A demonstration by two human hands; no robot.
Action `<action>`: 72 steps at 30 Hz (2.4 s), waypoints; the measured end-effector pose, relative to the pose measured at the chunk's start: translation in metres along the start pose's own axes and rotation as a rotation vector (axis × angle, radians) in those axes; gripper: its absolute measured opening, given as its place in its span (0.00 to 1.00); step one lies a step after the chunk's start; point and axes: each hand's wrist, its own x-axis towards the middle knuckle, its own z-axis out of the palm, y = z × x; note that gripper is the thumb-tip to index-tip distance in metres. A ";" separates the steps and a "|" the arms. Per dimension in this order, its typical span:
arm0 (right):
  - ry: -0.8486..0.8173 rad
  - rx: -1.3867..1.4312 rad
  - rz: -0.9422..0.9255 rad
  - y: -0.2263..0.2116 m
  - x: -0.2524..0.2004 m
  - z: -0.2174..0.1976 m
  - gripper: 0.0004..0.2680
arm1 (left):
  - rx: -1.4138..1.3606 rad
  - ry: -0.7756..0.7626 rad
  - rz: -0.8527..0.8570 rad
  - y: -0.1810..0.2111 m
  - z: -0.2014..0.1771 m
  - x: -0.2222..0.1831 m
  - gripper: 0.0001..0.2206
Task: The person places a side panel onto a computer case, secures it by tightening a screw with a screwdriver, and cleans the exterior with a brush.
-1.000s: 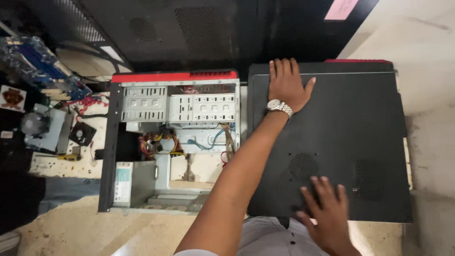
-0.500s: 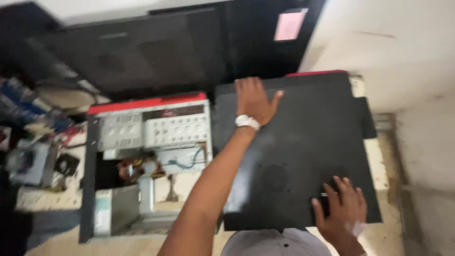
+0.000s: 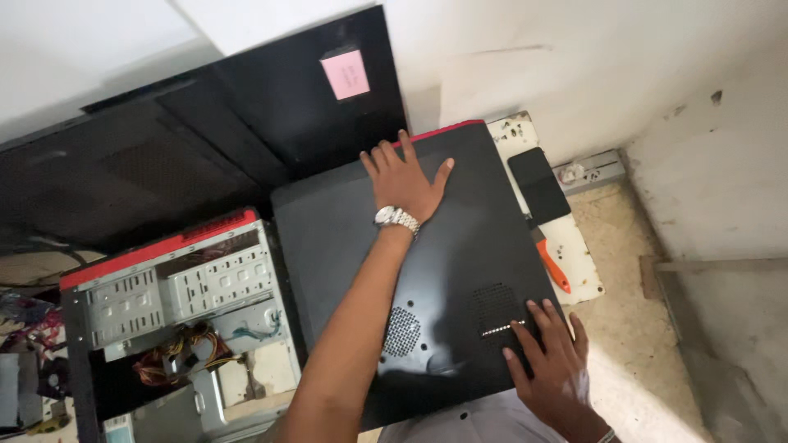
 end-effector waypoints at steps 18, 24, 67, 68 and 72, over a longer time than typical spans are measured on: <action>-0.278 -0.277 -0.173 0.004 0.044 0.009 0.31 | -0.054 -0.022 0.083 0.007 -0.009 -0.037 0.45; -0.201 -0.177 -0.216 0.002 0.109 0.031 0.30 | -0.107 -0.044 0.152 0.006 -0.052 -0.189 0.39; -0.460 1.031 -0.446 -0.090 -0.073 -0.060 0.10 | 0.338 -0.049 0.024 -0.058 -0.079 -0.433 0.64; -0.387 0.891 -0.357 -0.063 -0.079 -0.055 0.08 | 0.350 -0.063 0.070 -0.048 -0.078 -0.425 0.67; -0.089 0.673 -0.156 0.066 -0.111 -0.034 0.08 | 0.266 -0.067 0.204 0.007 -0.060 -0.388 0.66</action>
